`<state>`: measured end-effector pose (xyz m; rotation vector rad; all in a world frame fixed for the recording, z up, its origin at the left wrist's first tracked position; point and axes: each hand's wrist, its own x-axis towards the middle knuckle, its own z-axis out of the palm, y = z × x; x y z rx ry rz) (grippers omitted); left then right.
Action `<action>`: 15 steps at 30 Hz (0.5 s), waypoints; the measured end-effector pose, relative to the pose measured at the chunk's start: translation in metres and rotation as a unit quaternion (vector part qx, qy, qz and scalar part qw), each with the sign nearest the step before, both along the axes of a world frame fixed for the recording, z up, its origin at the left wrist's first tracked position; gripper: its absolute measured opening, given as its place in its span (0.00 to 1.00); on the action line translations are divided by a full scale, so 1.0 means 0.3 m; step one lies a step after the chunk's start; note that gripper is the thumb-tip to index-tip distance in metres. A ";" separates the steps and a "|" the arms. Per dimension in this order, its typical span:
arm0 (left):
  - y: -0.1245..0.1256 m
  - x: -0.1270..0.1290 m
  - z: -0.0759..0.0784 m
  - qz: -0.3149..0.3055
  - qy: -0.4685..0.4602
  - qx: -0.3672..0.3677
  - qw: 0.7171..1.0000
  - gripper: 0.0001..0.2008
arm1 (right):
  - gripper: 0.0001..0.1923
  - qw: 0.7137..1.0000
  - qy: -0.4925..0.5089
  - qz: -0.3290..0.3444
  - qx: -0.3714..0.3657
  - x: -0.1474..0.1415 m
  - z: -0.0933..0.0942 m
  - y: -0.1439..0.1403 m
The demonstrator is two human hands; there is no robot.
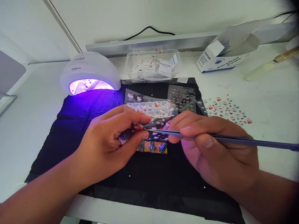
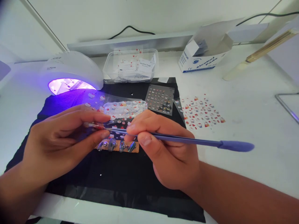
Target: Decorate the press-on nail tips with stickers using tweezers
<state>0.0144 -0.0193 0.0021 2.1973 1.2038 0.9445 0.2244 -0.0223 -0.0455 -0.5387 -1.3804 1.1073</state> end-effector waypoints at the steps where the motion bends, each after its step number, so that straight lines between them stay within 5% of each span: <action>1: 0.001 0.000 -0.001 -0.001 -0.009 -0.011 1.000 0.10 | 0.11 1.000 0.002 0.000 -0.002 -0.001 0.000 0.000; 9: 0.016 0.000 -0.013 0.026 -0.051 -0.059 0.997 0.10 | 0.10 1.000 0.013 -0.013 -0.012 -0.011 0.001 0.000; 15: 0.090 -0.029 -0.027 0.111 -0.124 -0.175 0.970 0.13 | 0.09 0.999 0.027 -0.032 -0.026 -0.011 0.003 0.007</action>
